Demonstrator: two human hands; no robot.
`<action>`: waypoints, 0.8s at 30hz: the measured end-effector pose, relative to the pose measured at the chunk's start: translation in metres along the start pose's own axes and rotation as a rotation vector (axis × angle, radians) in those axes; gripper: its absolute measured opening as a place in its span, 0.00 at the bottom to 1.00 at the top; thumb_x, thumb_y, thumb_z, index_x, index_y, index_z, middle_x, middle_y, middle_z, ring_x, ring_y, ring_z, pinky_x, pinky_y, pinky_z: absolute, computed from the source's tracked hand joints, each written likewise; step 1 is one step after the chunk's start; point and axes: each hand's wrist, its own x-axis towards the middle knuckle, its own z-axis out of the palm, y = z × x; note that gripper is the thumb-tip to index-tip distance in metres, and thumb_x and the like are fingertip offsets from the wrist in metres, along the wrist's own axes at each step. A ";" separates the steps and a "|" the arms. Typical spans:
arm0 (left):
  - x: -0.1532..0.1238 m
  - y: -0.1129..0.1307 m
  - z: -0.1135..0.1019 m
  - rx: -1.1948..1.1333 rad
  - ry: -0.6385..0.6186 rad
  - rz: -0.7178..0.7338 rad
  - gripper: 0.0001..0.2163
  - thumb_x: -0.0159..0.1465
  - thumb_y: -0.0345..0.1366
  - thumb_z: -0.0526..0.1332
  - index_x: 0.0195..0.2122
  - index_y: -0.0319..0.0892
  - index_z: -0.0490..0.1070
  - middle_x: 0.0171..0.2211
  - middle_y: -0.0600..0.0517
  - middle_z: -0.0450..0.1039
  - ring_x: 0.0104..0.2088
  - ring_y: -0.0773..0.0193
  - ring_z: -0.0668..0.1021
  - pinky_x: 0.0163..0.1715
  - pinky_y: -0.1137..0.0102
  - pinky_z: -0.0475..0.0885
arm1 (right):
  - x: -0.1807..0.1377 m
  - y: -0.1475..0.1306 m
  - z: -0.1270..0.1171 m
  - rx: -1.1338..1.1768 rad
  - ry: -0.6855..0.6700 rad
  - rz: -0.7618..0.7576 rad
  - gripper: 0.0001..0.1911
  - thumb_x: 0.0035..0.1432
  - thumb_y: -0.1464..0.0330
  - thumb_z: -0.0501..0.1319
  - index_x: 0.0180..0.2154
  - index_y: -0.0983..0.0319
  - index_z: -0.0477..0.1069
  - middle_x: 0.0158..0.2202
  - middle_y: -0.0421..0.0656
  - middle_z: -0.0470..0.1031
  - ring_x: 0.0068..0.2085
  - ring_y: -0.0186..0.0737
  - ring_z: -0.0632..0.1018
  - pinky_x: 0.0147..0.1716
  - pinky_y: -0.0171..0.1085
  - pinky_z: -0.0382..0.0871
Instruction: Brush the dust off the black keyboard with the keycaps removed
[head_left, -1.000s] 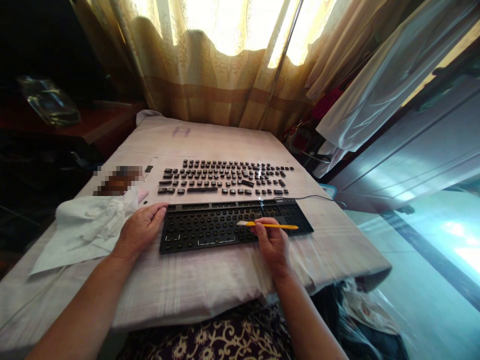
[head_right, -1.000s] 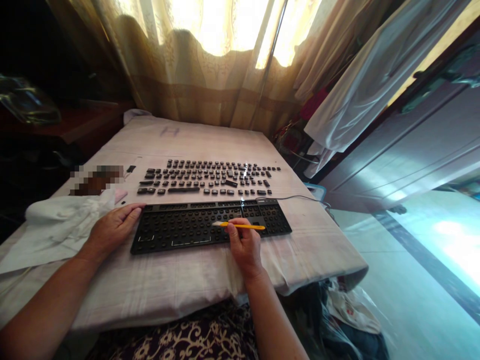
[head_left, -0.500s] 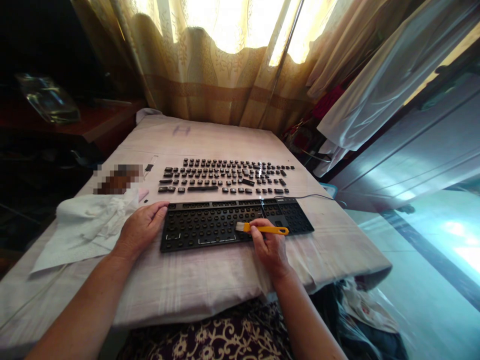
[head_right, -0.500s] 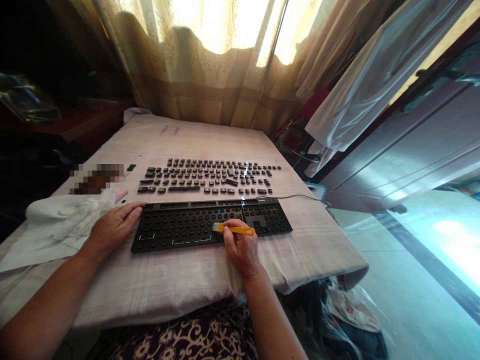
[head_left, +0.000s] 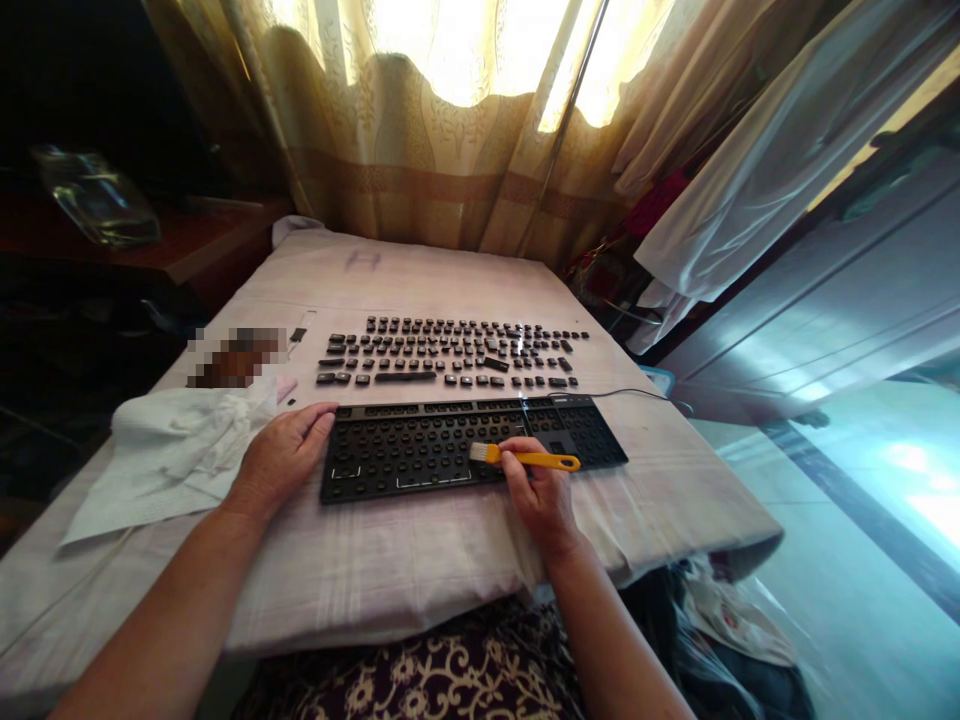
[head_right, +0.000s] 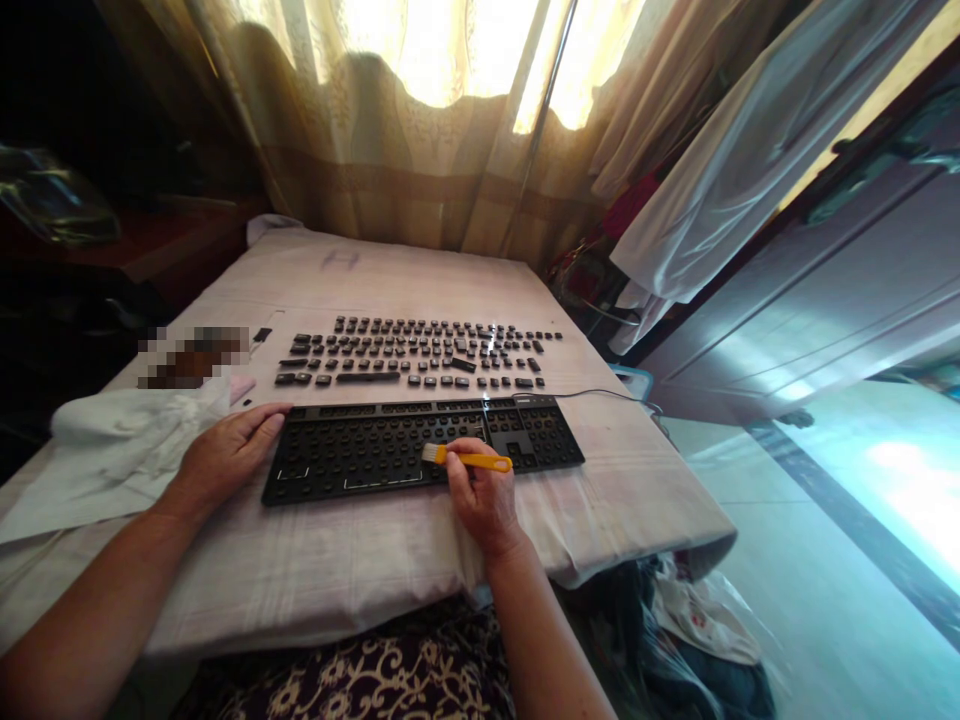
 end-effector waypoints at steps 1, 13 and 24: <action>0.000 0.000 0.000 0.003 0.000 0.001 0.24 0.67 0.48 0.47 0.50 0.46 0.79 0.48 0.50 0.83 0.50 0.54 0.82 0.52 0.64 0.75 | 0.000 0.001 0.000 -0.002 0.015 0.009 0.08 0.65 0.67 0.56 0.36 0.59 0.74 0.30 0.42 0.82 0.29 0.41 0.83 0.32 0.37 0.77; 0.000 0.002 -0.001 -0.024 0.018 0.008 0.22 0.66 0.48 0.49 0.48 0.47 0.80 0.47 0.51 0.83 0.48 0.53 0.82 0.51 0.63 0.76 | 0.000 -0.002 0.001 -0.058 -0.031 -0.007 0.10 0.63 0.67 0.56 0.34 0.58 0.75 0.30 0.43 0.82 0.30 0.42 0.83 0.32 0.38 0.78; -0.001 0.003 0.000 -0.017 0.013 0.001 0.23 0.67 0.48 0.48 0.49 0.46 0.79 0.47 0.50 0.83 0.49 0.53 0.82 0.51 0.63 0.76 | 0.000 -0.003 0.000 0.068 -0.017 0.010 0.07 0.64 0.69 0.57 0.36 0.59 0.74 0.30 0.42 0.81 0.29 0.41 0.83 0.32 0.37 0.78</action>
